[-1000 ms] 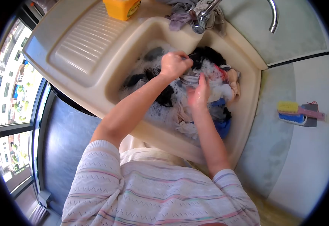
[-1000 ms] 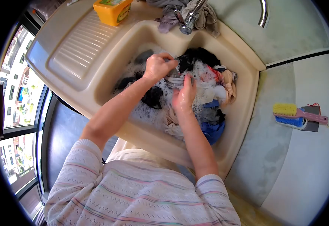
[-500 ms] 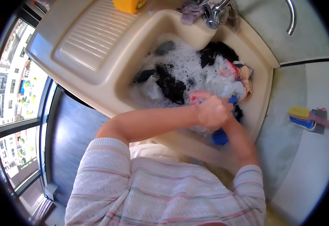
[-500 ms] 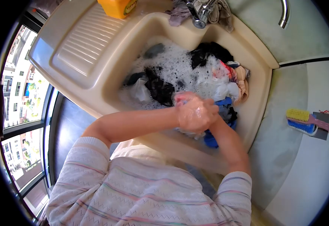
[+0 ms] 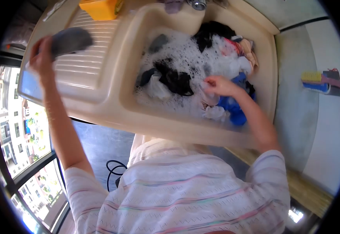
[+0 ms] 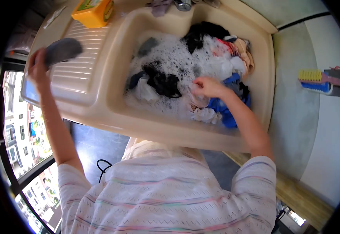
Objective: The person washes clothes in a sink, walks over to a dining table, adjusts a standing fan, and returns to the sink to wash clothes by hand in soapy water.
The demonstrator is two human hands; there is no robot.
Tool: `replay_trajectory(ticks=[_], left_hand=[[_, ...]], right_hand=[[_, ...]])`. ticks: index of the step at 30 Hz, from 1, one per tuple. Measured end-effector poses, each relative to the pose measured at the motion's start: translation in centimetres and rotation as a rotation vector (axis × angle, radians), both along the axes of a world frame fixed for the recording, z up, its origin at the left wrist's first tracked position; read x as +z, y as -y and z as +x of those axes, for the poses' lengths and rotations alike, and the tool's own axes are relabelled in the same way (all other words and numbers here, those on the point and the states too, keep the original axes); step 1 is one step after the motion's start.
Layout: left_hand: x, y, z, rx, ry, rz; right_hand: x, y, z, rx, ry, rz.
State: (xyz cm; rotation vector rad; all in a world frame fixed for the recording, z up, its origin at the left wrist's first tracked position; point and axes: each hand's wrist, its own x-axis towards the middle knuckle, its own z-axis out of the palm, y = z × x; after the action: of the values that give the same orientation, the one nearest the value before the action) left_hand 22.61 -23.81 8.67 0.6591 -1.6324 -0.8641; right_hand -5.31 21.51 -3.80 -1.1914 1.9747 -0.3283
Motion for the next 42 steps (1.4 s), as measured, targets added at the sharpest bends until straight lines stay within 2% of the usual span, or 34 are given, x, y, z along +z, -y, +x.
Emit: replay_trajectory(ticks=[2,4,5,6,8,10,11,12,13,14,15,16,17,20,21,23,24,26,28,29,30,32,34,35,36,38,40,42], left_hand=[[-0.6,4.0,3.2,0.313,-0.027,0.196],[-3.0,6.0,5.2,0.473,0.218,0.147],[-4.8,7.1,6.2,0.557,0.337,0.116],[-7.5,9.1,7.5,0.549,0.339,0.113],[-7.7,8.5,8.2,0.48,0.351,0.325],[-7.6,9.0,9.3,0.394,0.356,0.422],[-7.3,9.2,9.8,0.33,0.313,0.478],[-7.5,9.5,10.3,0.286,0.273,0.52],[-8.8,10.5,10.9,0.278,0.188,0.473],[-5.7,7.3,9.3,0.303,0.114,0.61],[-5.5,7.5,9.3,0.267,-0.049,0.716],[-5.3,8.3,9.3,0.309,-0.103,0.801],[-5.2,8.5,9.3,0.29,-0.166,0.847],[-5.5,10.1,10.4,0.189,-0.214,0.956],[-5.7,10.3,10.6,0.178,-0.262,0.966],[-5.0,11.0,11.8,0.17,-0.367,0.906],[-5.2,11.7,12.3,0.148,-0.417,0.895],[-10.3,21.2,18.7,-0.239,-0.393,0.835],[-9.0,21.5,18.7,0.058,-0.242,0.766],[-8.3,21.2,18.6,0.264,0.013,0.649],[-7.3,19.5,17.9,0.335,0.211,0.566],[-11.1,27.6,22.2,0.293,0.499,0.487],[-7.6,23.9,19.6,0.654,1.223,-0.004],[-6.7,23.4,19.0,0.704,1.308,-0.227],[-6.0,22.1,17.4,0.746,1.247,-0.463],[-3.9,18.8,13.1,0.398,0.967,-0.276],[-1.5,9.7,6.4,0.047,0.734,-0.105],[1.1,-1.1,0.1,-0.096,0.86,-0.04]], right_hand=[[0.7,-0.7,3.3,-0.064,-0.257,-0.069],[-1.4,-1.2,4.5,-0.091,-0.42,-0.101],[-2.6,-0.9,3.9,-0.156,-0.379,0.064],[-3.2,-0.6,3.0,-0.15,-0.355,0.071],[-3.6,-0.6,2.0,-0.141,-0.296,0.081],[-2.4,-1.2,1.2,-0.231,-0.197,0.013],[-0.2,-1.1,1.7,-0.299,-0.123,-0.055],[-0.8,-2.1,1.0,-0.395,0.003,-0.128],[1.5,-1.7,1.8,-0.506,0.081,-0.136],[0.7,-2.5,0.9,-0.548,0.246,-0.208],[-2.0,-4.2,-0.8,-0.596,0.134,-0.243],[0.7,-3.0,-0.3,-0.587,0.191,-0.222],[0.2,-3.6,-1.1,-0.613,0.128,-0.254],[5.1,-2.4,-1.0,-0.734,0.369,-0.291],[6.2,-2.3,-1.7,-0.756,0.375,-0.345],[8.7,-1.9,-3.3,-0.815,0.383,-0.446],[10.7,-1.5,-3.6,-0.834,0.279,-0.449],[14.6,-0.1,-3.8,-0.848,0.1,-0.482],[17.7,1.0,-4.2,-0.835,0.148,-0.58],[19.3,1.7,-4.0,-0.859,0.128,-0.623],[20.2,2.2,-3.8,-0.872,0.119,-0.673],[20.1,2.4,-3.5,-0.861,0.14,-0.745],[17.2,2.3,-2.9,-0.633,0.33,-0.806],[15.9,2.9,-1.5,-0.556,0.265,-0.768],[14.3,2.4,-0.8,-0.5,0.198,-0.638],[11.0,0.8,0.3,-0.372,0.054,-0.298],[8.8,-0.7,2.5,-0.027,0.18,0.195],[2.9,-3.9,5.9,0.133,-0.083,0.185]])
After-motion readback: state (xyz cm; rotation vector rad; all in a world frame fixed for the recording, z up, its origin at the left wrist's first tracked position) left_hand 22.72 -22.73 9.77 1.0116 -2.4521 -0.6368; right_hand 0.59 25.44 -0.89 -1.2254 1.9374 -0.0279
